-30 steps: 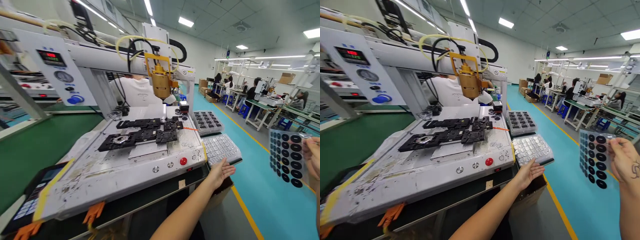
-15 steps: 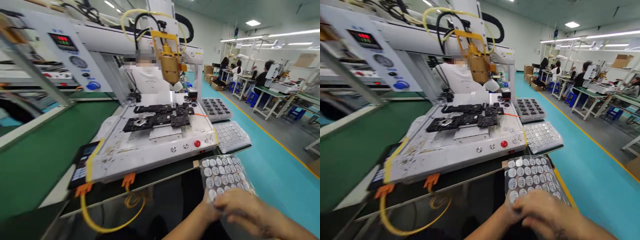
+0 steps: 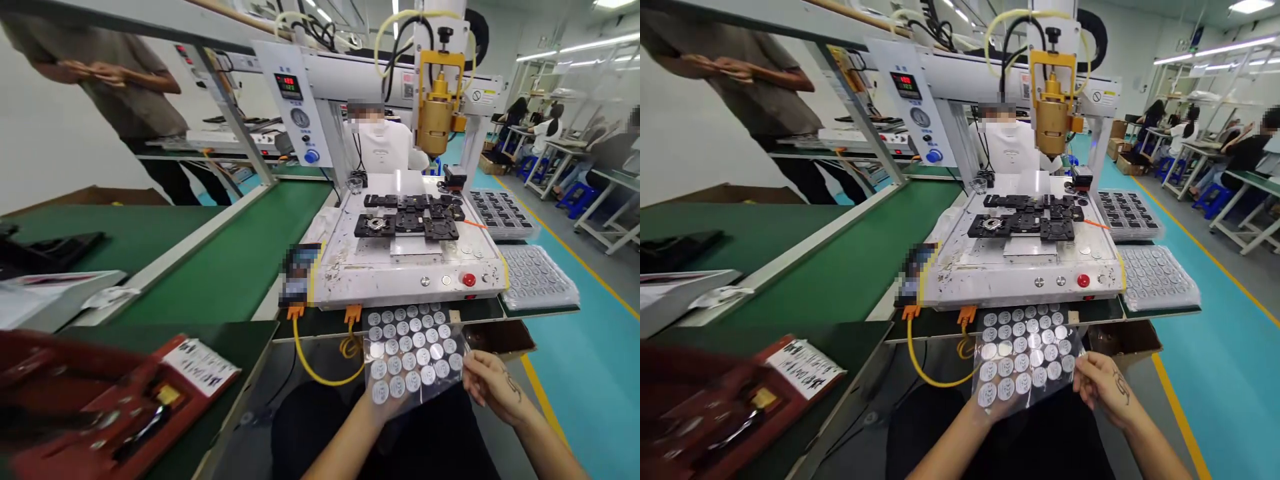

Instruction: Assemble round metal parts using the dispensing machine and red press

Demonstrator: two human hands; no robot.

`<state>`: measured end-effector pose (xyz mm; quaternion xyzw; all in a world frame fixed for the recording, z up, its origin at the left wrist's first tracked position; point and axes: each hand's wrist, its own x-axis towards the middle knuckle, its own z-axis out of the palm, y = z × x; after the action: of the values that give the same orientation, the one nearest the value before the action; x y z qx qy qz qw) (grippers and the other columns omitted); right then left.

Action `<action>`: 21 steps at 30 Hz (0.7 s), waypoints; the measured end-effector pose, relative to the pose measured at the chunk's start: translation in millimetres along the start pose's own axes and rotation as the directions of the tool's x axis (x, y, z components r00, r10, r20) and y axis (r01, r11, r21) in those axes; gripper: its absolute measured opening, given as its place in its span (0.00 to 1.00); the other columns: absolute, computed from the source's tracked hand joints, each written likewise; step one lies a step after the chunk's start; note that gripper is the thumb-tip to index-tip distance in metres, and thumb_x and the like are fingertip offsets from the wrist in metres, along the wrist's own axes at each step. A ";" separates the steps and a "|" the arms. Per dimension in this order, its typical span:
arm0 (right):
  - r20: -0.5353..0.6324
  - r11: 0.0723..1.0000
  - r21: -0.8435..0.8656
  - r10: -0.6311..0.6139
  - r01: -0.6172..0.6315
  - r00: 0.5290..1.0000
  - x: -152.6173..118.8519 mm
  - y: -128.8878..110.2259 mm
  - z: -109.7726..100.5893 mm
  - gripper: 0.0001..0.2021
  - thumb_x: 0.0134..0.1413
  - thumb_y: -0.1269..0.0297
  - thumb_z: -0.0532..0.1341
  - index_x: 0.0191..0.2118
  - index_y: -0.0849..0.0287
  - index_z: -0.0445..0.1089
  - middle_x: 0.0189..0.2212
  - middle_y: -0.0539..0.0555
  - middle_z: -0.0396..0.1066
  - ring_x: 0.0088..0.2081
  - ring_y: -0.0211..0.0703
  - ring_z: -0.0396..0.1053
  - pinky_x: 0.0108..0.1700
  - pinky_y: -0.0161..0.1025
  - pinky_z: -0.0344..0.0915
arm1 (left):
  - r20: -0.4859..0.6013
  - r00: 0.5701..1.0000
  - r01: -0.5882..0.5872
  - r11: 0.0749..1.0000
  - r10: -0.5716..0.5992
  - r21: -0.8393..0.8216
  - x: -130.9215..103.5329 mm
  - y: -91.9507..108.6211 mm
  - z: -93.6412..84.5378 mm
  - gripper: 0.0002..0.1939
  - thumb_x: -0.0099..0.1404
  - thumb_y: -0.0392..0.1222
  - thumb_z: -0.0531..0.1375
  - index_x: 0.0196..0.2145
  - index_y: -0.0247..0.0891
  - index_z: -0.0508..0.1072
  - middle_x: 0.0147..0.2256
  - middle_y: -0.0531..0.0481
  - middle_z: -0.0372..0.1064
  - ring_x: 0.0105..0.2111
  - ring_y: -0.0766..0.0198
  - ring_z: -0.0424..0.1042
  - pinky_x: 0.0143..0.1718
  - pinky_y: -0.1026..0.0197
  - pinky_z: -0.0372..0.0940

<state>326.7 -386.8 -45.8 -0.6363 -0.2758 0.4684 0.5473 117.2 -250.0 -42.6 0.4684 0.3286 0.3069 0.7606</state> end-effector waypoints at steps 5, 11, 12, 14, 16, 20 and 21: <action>-0.024 0.997 0.073 -0.003 0.005 1.000 27.3 -0.2 26.2 0.31 0.52 0.30 0.72 0.31 0.57 0.71 0.26 0.54 0.78 0.20 0.36 0.67 0.18 0.32 0.64 | 0.153 0.963 0.270 0.805 -0.222 -0.529 -12.6 5.4 -31.4 0.42 0.65 0.81 0.59 0.54 0.41 0.83 0.59 0.34 0.81 0.62 0.28 0.77 0.59 0.24 0.70; -0.053 0.998 -0.066 -0.026 0.023 0.998 43.5 0.7 25.3 0.34 0.53 0.25 0.68 0.27 0.57 0.73 0.22 0.56 0.77 0.18 0.41 0.70 0.17 0.36 0.66 | -0.187 0.960 0.130 0.926 -0.207 -0.354 -32.1 4.3 -49.2 0.27 0.59 0.59 0.79 0.41 0.30 0.84 0.44 0.31 0.86 0.49 0.38 0.85 0.53 0.44 0.78; -0.056 0.994 -0.109 -0.038 0.032 0.998 46.4 0.2 24.3 0.34 0.54 0.25 0.68 0.26 0.57 0.73 0.20 0.56 0.77 0.17 0.41 0.70 0.17 0.36 0.66 | -0.213 0.959 0.111 0.940 -0.187 -0.324 -28.7 4.4 -49.4 0.24 0.58 0.55 0.80 0.39 0.31 0.84 0.42 0.34 0.87 0.48 0.40 0.86 0.52 0.47 0.79; -0.063 0.977 -0.206 -0.069 0.054 0.996 50.9 -1.8 19.9 0.34 0.57 0.25 0.65 0.25 0.56 0.73 0.19 0.55 0.75 0.15 0.42 0.69 0.17 0.37 0.64 | -0.242 0.954 0.094 0.943 -0.177 -0.320 -19.4 4.3 -50.1 0.23 0.58 0.54 0.80 0.38 0.32 0.84 0.40 0.38 0.87 0.46 0.45 0.86 0.51 0.51 0.79; -0.086 0.944 -0.317 -0.121 0.088 0.989 51.2 -5.0 11.6 0.33 0.63 0.28 0.62 0.25 0.55 0.73 0.18 0.54 0.74 0.15 0.42 0.67 0.17 0.38 0.62 | -0.258 0.946 0.103 0.938 -0.195 -0.330 -12.6 2.7 -51.3 0.25 0.61 0.60 0.78 0.39 0.32 0.83 0.40 0.38 0.87 0.46 0.47 0.87 0.50 0.53 0.80; -0.147 0.815 -0.537 -0.343 0.217 0.928 37.5 -14.7 -5.4 0.25 0.72 0.41 0.62 0.28 0.54 0.74 0.22 0.53 0.74 0.24 0.46 0.70 0.26 0.40 0.67 | -0.110 0.952 0.269 0.952 -0.285 -0.145 -20.8 -0.8 -44.6 0.39 0.69 0.75 0.62 0.39 0.30 0.85 0.36 0.31 0.85 0.35 0.46 0.86 0.35 0.51 0.79; -0.132 0.771 -0.580 -0.406 0.261 0.905 34.0 -17.3 -6.9 0.22 0.72 0.44 0.62 0.31 0.54 0.75 0.25 0.54 0.75 0.27 0.48 0.72 0.30 0.42 0.70 | -0.060 0.956 0.286 0.957 -0.289 -0.054 -24.7 0.2 -39.3 0.39 0.69 0.76 0.62 0.38 0.31 0.86 0.34 0.32 0.85 0.32 0.48 0.84 0.33 0.52 0.78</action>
<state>349.6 -356.1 -39.6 -0.7601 -0.4366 0.1800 0.4463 71.5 -248.9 -50.8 0.3881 0.4116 0.2160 0.7958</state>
